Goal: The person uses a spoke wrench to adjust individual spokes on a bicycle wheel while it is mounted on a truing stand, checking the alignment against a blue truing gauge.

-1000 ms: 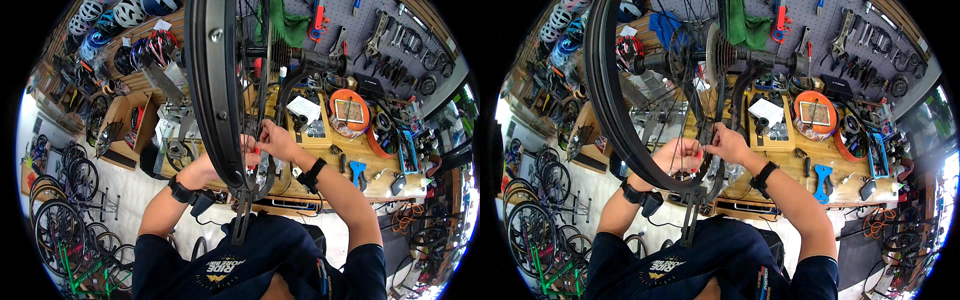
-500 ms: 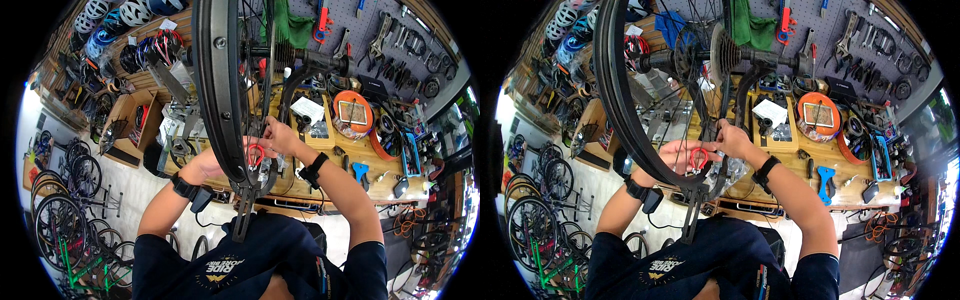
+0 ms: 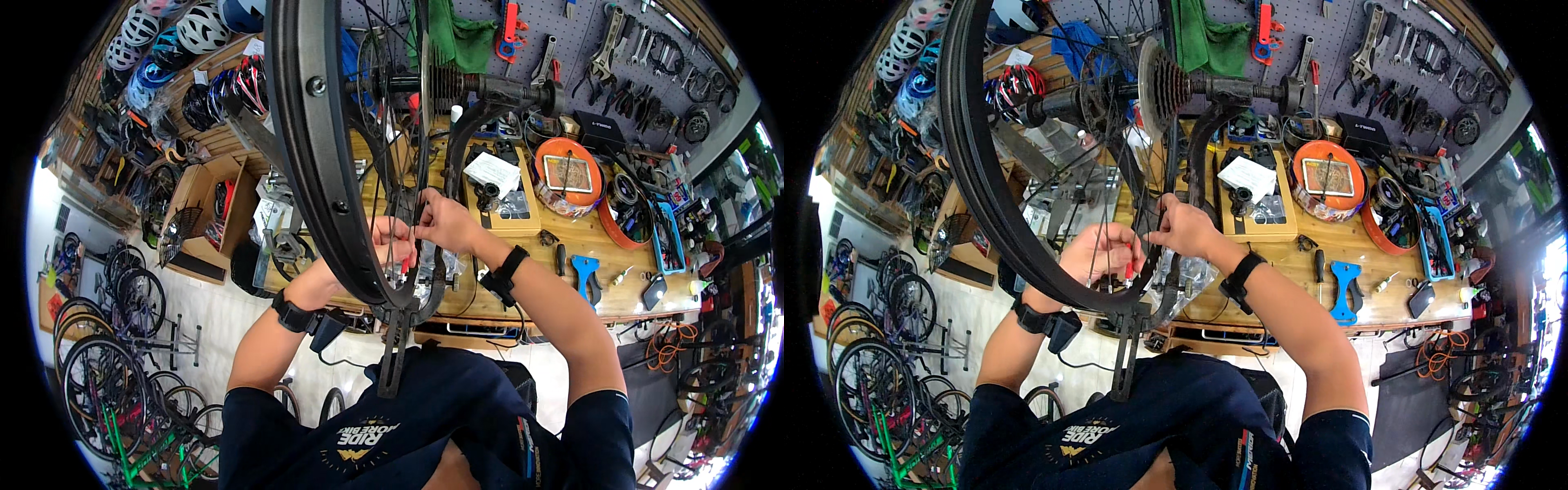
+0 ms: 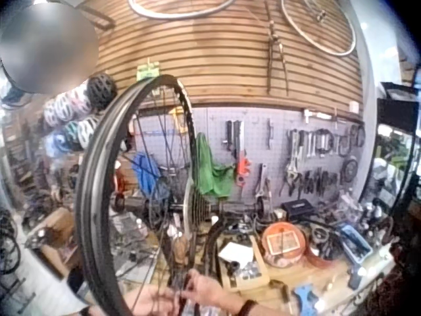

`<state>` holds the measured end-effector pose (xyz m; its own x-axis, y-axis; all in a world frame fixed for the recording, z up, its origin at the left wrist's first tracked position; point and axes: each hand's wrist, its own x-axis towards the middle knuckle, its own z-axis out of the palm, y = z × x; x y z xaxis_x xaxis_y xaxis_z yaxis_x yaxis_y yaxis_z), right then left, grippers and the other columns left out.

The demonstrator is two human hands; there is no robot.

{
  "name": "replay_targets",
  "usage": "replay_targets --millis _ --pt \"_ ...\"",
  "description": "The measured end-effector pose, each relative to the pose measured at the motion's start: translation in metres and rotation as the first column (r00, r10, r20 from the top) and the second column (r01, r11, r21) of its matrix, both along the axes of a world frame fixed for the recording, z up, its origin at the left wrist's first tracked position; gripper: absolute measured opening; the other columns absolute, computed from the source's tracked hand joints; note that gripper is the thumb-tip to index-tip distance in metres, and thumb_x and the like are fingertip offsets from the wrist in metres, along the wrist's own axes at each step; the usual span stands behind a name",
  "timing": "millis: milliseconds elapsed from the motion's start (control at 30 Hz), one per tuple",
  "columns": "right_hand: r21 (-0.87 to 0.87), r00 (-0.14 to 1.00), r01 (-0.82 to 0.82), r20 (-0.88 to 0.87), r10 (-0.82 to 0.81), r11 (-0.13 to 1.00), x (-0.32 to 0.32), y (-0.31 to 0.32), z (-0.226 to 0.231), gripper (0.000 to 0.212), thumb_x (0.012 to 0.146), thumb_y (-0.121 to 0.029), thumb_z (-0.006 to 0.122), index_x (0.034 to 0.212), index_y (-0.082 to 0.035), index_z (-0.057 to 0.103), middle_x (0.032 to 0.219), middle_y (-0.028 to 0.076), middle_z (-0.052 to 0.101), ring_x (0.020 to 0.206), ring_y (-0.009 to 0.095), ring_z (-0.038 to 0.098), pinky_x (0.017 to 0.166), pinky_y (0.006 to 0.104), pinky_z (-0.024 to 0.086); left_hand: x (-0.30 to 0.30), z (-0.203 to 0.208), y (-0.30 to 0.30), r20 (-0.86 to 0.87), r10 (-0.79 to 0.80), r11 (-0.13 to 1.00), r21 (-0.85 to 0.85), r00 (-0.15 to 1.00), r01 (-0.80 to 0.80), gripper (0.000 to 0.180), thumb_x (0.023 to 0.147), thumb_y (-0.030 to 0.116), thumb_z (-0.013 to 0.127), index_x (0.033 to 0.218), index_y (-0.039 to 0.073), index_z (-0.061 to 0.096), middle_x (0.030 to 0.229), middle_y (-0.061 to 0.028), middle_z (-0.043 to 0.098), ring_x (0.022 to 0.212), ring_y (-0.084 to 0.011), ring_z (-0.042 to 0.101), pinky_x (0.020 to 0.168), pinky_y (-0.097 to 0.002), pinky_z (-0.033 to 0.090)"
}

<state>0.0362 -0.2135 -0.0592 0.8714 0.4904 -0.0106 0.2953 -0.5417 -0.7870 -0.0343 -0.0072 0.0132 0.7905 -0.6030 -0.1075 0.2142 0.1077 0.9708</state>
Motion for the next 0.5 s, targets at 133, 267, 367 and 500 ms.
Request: replay_targets --millis 133,267,367,500 --pt "-0.004 1.0 -0.002 0.03 0.002 1.0 0.005 0.0 -0.005 0.058 0.079 -0.03 0.077 0.115 0.005 0.047 0.084 0.014 0.069 0.082 0.029 0.068 0.073 0.0379 0.051 -0.005 0.02 -0.014 0.352 0.061 0.888 0.409 0.934 -0.212 0.031 0.085 0.024 0.077 0.077 0.001 0.057 0.066 -0.0017 0.058 0.061 -0.0088 0.054 0.057 -0.0248 0.043" --pt "-0.035 0.999 0.006 -0.052 -0.008 0.999 0.011 0.003 0.006 0.056 0.079 -0.026 0.077 0.113 0.007 0.047 0.082 0.016 0.069 0.077 0.029 0.069 0.069 0.0376 0.052 -0.008 0.023 -0.021 0.521 0.039 0.809 0.485 0.853 -0.332 0.04 0.083 0.033 0.079 0.076 -0.001 0.058 0.059 -0.0017 0.052 0.055 -0.0096 0.049 0.051 -0.0283 0.039" --pt "-0.024 0.998 0.002 -0.07 -0.004 1.0 0.015 0.001 0.003 0.055 0.079 -0.022 0.078 0.112 0.01 0.047 0.075 0.016 0.068 0.071 0.028 0.07 0.067 0.0369 0.053 -0.007 0.026 -0.02 0.563 -0.032 0.78 0.53 0.826 -0.331 0.047 0.084 0.042 0.075 0.074 -0.002 0.063 0.056 -0.0095 0.053 0.049 -0.0193 0.051 0.05 -0.0347 0.041" --pt "0.007 0.999 0.001 0.034 -0.001 1.0 0.011 0.001 0.001 0.056 0.079 -0.02 0.077 0.114 0.012 0.046 0.071 0.015 0.068 0.069 0.028 0.07 0.068 0.037 0.053 -0.01 0.032 -0.017 0.578 -0.117 0.676 0.642 0.808 -0.361 0.049 0.085 0.046 0.071 0.07 -0.001 0.067 0.056 -0.0164 0.056 0.049 -0.0303 0.055 0.052 -0.0385 0.043"
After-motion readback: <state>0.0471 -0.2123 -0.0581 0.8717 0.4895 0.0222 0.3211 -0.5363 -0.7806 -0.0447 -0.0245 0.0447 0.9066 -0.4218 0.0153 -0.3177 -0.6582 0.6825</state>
